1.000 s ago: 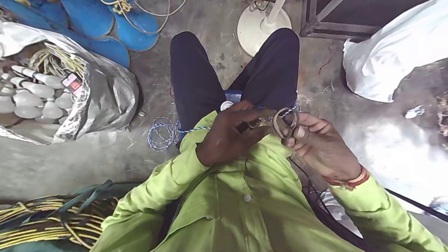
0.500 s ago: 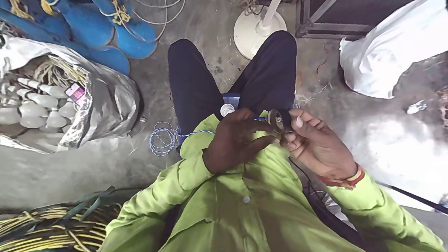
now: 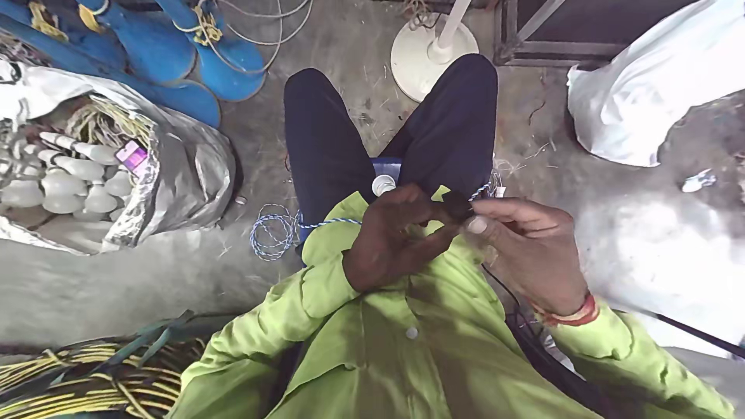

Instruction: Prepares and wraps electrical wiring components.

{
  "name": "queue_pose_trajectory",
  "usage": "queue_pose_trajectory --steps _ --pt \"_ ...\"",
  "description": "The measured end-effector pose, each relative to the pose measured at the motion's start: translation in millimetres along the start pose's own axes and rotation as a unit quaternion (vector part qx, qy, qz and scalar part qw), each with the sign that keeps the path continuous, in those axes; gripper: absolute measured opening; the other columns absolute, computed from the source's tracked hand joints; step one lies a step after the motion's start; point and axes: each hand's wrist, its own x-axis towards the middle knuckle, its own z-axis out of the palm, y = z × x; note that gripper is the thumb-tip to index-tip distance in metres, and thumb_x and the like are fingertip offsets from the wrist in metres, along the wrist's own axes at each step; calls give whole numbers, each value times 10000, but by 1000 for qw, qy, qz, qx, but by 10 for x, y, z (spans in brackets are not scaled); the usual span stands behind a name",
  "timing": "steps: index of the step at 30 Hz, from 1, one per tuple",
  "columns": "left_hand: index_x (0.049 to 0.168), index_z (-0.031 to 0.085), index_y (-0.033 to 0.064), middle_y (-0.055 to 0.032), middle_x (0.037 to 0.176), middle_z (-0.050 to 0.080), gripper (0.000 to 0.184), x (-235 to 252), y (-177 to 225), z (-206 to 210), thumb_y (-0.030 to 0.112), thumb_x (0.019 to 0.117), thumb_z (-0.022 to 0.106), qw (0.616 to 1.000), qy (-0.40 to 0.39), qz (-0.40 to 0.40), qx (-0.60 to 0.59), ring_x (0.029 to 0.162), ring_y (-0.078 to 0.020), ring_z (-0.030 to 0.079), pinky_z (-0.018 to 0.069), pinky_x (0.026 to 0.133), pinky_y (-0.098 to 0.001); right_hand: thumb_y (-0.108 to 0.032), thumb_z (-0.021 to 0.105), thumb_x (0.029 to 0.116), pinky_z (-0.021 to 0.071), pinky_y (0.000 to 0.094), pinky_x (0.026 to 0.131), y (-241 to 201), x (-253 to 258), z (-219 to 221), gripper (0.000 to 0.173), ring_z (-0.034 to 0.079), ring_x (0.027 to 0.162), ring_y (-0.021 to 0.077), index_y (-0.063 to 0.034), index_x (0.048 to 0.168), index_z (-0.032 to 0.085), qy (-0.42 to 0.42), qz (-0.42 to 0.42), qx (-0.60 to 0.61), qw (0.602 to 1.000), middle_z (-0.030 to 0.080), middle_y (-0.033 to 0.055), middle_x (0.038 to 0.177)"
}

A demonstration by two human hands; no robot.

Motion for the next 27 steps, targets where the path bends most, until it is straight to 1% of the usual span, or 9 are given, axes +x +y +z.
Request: queue_pose_trajectory --steps 2,5,7,9,12,14,18,23,27 --pt "922 770 49 -11 849 634 90 1 8 -6 128 895 738 1000 7 4 4 791 -63 603 536 716 -227 -109 774 909 593 187 691 13 2 -8 169 678 754 16 -111 1078 780 19 -15 -24 999 753 -72 918" --pt "978 761 30 -28 867 637 115 -5 33 2 106 911 705 999 50 7 12 760 -59 609 546 669 -214 -110 778 905 594 187 710 4 -2 -27 146 679 787 18 -107 1051 780 27 -31 -56 998 749 -72 949" --pt "1013 771 4 -48 873 644 149 -7 40 13 101 924 703 997 71 20 22 774 -70 607 547 686 -220 -117 775 905 589 188 722 -1 -2 -33 140 674 804 26 -93 1043 779 27 -40 -78 996 739 -62 952" --pt "1024 783 13 -59 885 669 173 -10 49 25 135 929 706 995 75 36 54 814 -84 624 554 733 -239 -123 775 904 585 184 718 -3 -3 -22 140 668 809 27 -88 1040 778 22 -49 -91 994 731 -62 940" --pt "1017 801 36 -67 859 662 188 -8 64 38 163 928 694 987 74 71 125 814 -115 598 506 765 -279 -132 776 906 579 198 721 7 -8 -12 140 667 813 44 -73 1033 776 14 -69 -104 992 733 -50 921" --pt "974 807 40 -76 845 674 165 5 73 40 148 905 703 979 77 99 162 810 -134 611 506 779 -303 -132 775 904 569 202 724 15 -9 -9 129 658 815 46 -70 1016 777 11 -84 -115 990 732 -46 922" --pt "905 794 34 -90 834 674 125 7 75 69 119 884 704 963 76 142 214 829 -180 631 512 811 -334 -124 758 907 583 246 803 34 -15 1 96 683 887 70 -71 983 785 8 -112 -153 982 752 -37 933" --pt "861 776 29 -83 818 667 114 16 94 29 107 878 694 968 46 129 209 783 -155 632 531 714 -270 -127 752 919 569 269 855 64 -13 -2 72 681 928 85 -89 970 786 -12 -117 -150 982 754 -39 944" --pt "853 767 22 -65 823 652 90 42 109 -31 87 877 709 989 26 86 117 756 -78 622 538 679 -201 -153 748 931 586 272 845 68 -6 -7 70 688 920 92 -111 974 784 -17 -105 -128 986 748 -40 954"
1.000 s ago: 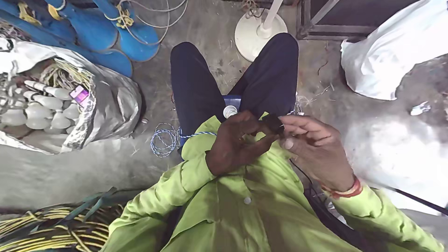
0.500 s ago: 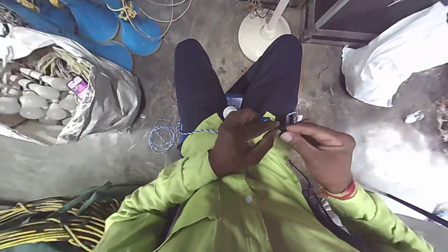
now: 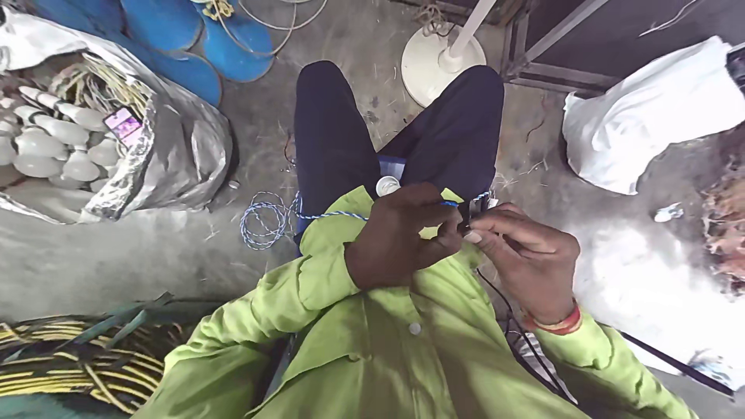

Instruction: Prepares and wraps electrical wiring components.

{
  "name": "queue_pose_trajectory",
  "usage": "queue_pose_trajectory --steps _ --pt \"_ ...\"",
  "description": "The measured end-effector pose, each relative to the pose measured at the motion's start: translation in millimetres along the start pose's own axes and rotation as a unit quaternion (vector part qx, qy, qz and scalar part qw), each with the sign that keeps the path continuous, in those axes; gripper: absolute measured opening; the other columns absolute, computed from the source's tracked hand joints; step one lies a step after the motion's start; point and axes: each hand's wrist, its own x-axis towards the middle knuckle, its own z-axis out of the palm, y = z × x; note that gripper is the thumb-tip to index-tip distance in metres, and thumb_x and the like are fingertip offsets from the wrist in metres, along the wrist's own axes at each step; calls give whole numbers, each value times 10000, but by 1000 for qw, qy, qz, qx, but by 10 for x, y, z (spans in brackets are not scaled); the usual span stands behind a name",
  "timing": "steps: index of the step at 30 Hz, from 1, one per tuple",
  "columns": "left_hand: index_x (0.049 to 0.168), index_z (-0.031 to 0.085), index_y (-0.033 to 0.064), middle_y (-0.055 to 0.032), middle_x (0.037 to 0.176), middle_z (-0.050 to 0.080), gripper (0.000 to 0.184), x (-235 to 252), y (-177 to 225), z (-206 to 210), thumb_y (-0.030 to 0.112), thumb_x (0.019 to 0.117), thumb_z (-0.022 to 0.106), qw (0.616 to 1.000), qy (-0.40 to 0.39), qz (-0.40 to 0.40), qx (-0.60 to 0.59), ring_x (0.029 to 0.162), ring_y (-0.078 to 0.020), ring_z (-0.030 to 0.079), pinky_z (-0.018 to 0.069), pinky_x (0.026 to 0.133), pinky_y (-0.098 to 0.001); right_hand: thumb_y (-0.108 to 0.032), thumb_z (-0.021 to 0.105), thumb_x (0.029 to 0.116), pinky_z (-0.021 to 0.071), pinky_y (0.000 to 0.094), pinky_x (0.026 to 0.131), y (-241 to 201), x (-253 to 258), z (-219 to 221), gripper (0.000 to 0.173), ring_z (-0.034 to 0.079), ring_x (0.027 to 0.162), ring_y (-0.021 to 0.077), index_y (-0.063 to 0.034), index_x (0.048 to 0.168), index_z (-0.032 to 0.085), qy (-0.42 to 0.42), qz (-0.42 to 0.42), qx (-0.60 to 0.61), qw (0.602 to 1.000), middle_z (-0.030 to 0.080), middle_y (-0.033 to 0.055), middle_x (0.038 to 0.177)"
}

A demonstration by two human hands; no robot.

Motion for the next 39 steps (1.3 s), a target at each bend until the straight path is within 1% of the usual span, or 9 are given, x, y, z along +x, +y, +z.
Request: queue_pose_trajectory --steps 3,6,10,13,17,22,27,32,39 --pt "932 784 -1 -71 865 660 135 5 12 -56 79 916 676 997 -35 -30 -62 750 -56 630 565 676 -198 -140 755 925 592 259 832 -29 13 -25 70 685 915 84 -110 983 780 2 1 2 1000 742 -49 960" --pt "985 798 18 -79 897 678 160 -2 23 -64 114 913 693 998 -48 -21 -32 817 -81 638 555 731 -211 -128 761 917 590 257 825 -35 9 -45 74 684 909 81 -102 984 779 3 5 1 1000 741 -47 959" --pt "893 791 15 -88 828 680 127 2 7 -10 81 887 682 998 -25 37 48 799 -136 644 546 723 -243 -133 770 910 581 264 829 -10 -14 -3 78 681 897 80 -106 981 785 10 12 2 1000 746 -50 931" --pt "873 775 11 -99 837 688 119 -3 -13 -11 84 883 681 996 -27 53 72 818 -162 655 550 743 -262 -125 765 909 572 273 839 4 -24 26 70 679 902 88 -104 973 786 6 12 4 1000 749 -45 929" --pt "858 778 19 -93 854 690 90 -11 6 -22 60 862 698 999 -22 18 45 782 -110 657 560 699 -222 -134 760 916 579 242 794 -22 -34 16 78 673 876 74 -96 980 784 -7 27 2 1000 738 -44 931" --pt "970 795 19 -71 905 684 152 6 30 -118 97 912 677 996 -73 -35 -28 801 -72 650 568 712 -213 -116 767 906 587 222 780 -34 -2 -1 84 675 864 59 -98 986 782 4 31 11 999 736 -53 934" --pt "894 793 13 -82 847 682 111 27 4 -80 62 868 696 999 -51 2 9 810 -106 651 551 716 -215 -122 778 899 605 240 777 -18 2 15 93 687 868 80 -82 982 784 8 46 18 999 736 -26 953" --pt "831 759 26 -78 823 679 58 9 -33 -89 61 841 713 997 -56 30 44 788 -125 655 553 706 -238 -112 761 906 589 249 799 -9 -10 41 69 682 876 83 -94 969 783 -9 42 13 999 741 -39 932" --pt "921 779 -7 -81 864 678 121 33 5 -171 41 892 671 995 -96 -21 -37 741 -61 648 571 667 -197 -124 759 913 589 221 786 -22 -15 18 91 675 863 58 -91 995 780 -3 41 1 999 731 -50 938"
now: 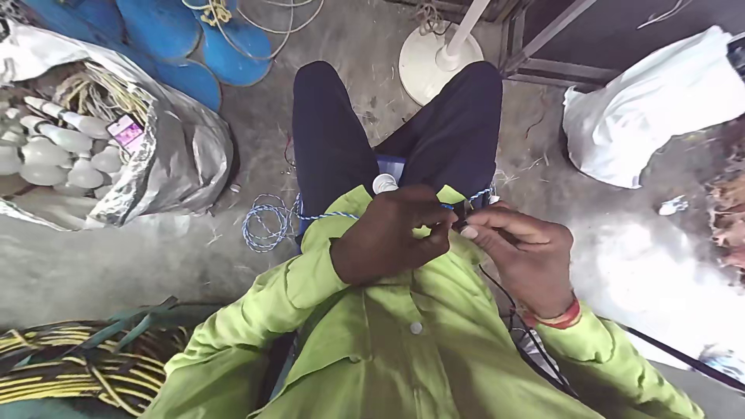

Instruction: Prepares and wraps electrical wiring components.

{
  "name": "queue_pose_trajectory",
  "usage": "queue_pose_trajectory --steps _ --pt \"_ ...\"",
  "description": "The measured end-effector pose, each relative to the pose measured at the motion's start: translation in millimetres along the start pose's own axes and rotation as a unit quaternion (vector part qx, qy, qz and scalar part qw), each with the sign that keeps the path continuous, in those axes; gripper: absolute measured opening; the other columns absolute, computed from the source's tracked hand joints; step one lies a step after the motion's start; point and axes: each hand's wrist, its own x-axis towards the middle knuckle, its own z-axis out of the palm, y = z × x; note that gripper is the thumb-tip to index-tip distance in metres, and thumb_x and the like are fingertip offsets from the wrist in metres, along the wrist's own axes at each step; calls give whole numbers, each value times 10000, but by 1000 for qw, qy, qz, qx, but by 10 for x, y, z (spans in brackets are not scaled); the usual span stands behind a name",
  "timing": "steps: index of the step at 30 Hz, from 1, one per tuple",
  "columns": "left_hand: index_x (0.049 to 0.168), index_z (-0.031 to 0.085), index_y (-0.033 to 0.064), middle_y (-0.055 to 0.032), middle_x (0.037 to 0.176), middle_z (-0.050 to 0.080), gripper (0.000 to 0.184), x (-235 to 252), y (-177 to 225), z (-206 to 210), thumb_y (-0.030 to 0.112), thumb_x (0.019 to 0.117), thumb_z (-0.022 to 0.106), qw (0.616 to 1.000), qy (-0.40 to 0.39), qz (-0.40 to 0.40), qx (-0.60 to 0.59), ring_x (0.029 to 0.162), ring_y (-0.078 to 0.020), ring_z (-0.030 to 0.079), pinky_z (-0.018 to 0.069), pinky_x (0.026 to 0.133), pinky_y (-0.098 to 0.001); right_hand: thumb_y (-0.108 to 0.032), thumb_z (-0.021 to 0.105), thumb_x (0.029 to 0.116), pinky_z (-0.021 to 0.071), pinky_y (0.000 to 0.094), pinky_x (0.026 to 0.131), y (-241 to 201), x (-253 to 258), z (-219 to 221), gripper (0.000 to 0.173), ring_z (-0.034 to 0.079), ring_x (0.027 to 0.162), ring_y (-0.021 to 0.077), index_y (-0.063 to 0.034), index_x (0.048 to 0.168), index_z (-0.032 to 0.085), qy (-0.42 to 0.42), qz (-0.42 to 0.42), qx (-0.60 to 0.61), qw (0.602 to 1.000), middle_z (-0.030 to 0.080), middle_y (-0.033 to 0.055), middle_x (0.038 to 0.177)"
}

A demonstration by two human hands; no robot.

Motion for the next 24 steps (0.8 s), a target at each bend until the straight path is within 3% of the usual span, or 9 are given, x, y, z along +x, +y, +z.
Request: queue_pose_trajectory --steps 8,14,24 --pt "900 786 36 -72 874 680 102 33 -6 7 66 889 689 998 16 8 64 806 -99 652 564 713 -227 -129 764 910 585 240 797 18 38 14 85 679 887 79 -90 983 787 -1 -5 10 1000 741 -36 946" --pt "952 786 -3 -89 885 680 132 -12 19 5 55 899 680 1000 -7 -5 15 773 -74 652 569 693 -203 -121 762 910 583 216 768 18 -26 12 105 671 853 53 -76 1004 774 1 -9 7 1000 732 -43 943" --pt "879 776 19 -95 865 690 92 -3 -28 23 58 863 695 997 9 17 78 827 -134 664 560 743 -246 -102 751 901 583 249 812 61 -6 53 88 680 887 75 -70 979 778 -6 -5 2 1000 743 -35 938"
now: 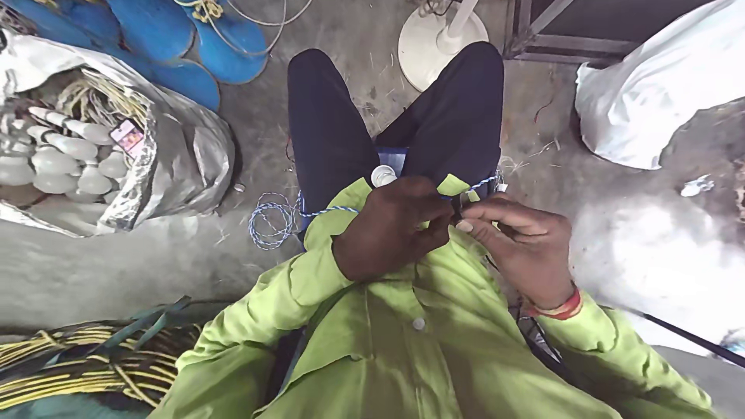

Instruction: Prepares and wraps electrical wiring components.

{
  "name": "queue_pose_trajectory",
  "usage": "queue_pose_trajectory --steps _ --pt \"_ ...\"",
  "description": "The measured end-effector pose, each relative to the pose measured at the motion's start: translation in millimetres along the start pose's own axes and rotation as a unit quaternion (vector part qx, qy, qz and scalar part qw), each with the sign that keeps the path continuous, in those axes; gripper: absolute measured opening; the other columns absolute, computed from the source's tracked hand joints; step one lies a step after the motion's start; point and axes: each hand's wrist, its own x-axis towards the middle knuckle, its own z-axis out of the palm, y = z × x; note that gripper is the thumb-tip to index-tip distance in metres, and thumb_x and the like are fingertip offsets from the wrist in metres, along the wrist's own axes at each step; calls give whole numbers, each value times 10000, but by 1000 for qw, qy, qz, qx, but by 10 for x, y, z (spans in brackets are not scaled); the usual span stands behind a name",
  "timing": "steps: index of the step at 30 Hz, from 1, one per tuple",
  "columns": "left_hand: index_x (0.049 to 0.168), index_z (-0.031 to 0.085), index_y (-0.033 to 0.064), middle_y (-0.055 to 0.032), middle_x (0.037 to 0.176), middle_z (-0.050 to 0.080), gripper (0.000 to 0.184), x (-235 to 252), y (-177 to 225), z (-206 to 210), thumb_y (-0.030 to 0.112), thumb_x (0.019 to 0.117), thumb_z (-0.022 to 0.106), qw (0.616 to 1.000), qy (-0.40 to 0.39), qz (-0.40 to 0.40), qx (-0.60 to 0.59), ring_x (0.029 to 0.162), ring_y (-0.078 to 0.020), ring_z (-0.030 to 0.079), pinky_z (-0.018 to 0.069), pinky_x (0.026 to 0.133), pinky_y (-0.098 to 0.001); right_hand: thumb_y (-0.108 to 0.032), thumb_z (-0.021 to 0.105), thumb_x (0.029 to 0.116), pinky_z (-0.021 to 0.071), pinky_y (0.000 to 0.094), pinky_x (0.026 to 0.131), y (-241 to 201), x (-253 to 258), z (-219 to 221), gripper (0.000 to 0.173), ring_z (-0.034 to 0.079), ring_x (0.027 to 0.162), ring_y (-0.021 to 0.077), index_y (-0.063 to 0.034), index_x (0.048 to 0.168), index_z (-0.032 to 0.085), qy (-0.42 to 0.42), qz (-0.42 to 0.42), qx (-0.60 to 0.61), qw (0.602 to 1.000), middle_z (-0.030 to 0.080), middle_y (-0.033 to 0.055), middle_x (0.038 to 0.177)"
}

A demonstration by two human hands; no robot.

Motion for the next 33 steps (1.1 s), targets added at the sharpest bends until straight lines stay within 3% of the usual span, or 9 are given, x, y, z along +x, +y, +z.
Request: queue_pose_trajectory --steps 9,19,27,33 --pt "874 768 14 -57 826 662 88 -18 -21 -19 52 847 694 998 12 -36 -58 718 -54 614 527 620 -182 -132 759 910 588 245 836 -40 26 35 85 685 902 70 -80 973 784 -2 1 10 1000 741 -30 959" --pt "887 747 -21 -53 853 692 84 -21 -130 16 -18 881 663 949 2 -142 -281 695 -54 628 541 587 -199 -124 742 930 595 230 802 -43 40 2 99 683 895 68 -67 1008 764 -22 21 45 999 734 -35 967" --pt "955 761 -17 -60 867 683 93 -2 -178 -3 58 915 724 957 -24 -107 -267 715 -79 642 570 617 -221 -115 744 924 588 228 790 38 30 -23 93 675 877 69 -77 1006 762 -9 26 41 999 725 -37 950" --pt "956 746 -31 -66 893 645 141 -21 -99 23 43 967 626 978 -22 -90 -189 774 -74 618 549 675 -206 -122 757 917 595 236 798 37 18 -14 98 686 895 78 -79 1003 773 -14 30 56 998 740 -33 964"
